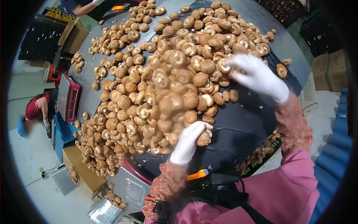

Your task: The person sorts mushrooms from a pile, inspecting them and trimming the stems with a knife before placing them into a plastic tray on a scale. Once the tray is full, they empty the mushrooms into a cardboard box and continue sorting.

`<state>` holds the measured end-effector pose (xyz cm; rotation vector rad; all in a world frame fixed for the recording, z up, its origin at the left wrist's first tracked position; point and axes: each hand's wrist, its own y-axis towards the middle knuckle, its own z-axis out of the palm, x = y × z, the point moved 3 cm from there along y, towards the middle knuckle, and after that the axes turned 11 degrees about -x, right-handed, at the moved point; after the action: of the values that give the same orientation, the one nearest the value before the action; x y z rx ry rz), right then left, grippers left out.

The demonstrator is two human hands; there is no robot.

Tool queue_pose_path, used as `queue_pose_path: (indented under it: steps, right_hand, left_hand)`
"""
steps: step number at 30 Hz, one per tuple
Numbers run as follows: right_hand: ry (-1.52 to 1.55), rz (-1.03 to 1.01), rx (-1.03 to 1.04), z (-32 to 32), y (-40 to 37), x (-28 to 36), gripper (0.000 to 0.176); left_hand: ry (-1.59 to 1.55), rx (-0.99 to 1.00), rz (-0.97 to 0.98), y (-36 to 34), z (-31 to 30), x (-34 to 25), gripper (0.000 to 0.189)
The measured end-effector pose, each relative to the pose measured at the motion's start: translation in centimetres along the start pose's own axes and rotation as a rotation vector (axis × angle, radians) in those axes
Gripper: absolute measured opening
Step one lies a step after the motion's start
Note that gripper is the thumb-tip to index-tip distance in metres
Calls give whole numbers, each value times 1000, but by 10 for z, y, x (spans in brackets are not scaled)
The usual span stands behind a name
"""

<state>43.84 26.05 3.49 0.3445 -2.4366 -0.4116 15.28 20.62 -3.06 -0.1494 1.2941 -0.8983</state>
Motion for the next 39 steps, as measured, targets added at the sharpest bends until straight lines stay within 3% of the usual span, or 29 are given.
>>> queue_pose_path:
  steps: [2,5,6,7,9,10,14,17,18,20,23,27,28,29,31,35,37,38,39]
  right_hand:
    - [-27,-130,-175,40,59,-41,31]
    - [-239,-34,-19,96,126,-78,54]
    - [-307,37,189,109,139,-87,57]
    - [-287,-57,246,121,147,-93,57]
    - [-382,-41,250,126,150,-100,48]
    - [-396,-161,127,115,144,-88,36]
    - [-406,-261,-164,34,86,-50,35]
    - [-264,161,116,-32,9,-5,33]
    - [-191,109,96,-41,-23,-1,30]
    - [-249,208,314,-54,-78,13,27]
    - [-260,493,707,-58,-133,25,38]
    - [223,624,60,-60,-128,-5,46]
    - [423,766,-286,-53,-127,-31,39]
    - [181,660,-538,-49,-133,-72,35]
    - [274,716,-1044,-36,-147,-146,32]
    - [119,769,-975,23,-153,-241,45]
    - [194,822,-952,22,-117,-209,53]
    - [323,847,-929,20,-113,-216,56]
    - [348,866,-870,12,-105,-206,56]
  left_hand:
    - [-3,3,-1,-1,-1,0,32]
    - [2,-42,24,-12,-11,-3,32]
    - [8,-71,32,-17,-15,-6,32]
    - [11,-100,42,-22,-20,-8,32]
    - [-25,-159,50,-34,-32,-2,32]
    - [-51,-181,48,-40,-38,0,32]
    - [-39,-247,36,-53,-51,8,32]
    - [-73,-209,-26,-51,-46,16,35]
    - [-52,-191,-25,-48,-41,16,35]
    - [-12,-147,-21,-40,-30,17,34]
    - [36,-63,-24,-28,-13,17,32]
    - [69,-3,-60,-22,2,14,28]
    - [69,-8,-75,-23,4,12,28]
    - [69,-15,-89,-23,4,9,28]
    - [305,-7,81,-24,4,2,34]
    - [136,-49,-103,-28,-5,17,34]
    - [307,29,-20,-20,-4,24,33]
    - [233,64,-110,-18,1,27,31]
    - [323,141,25,-11,5,31,31]
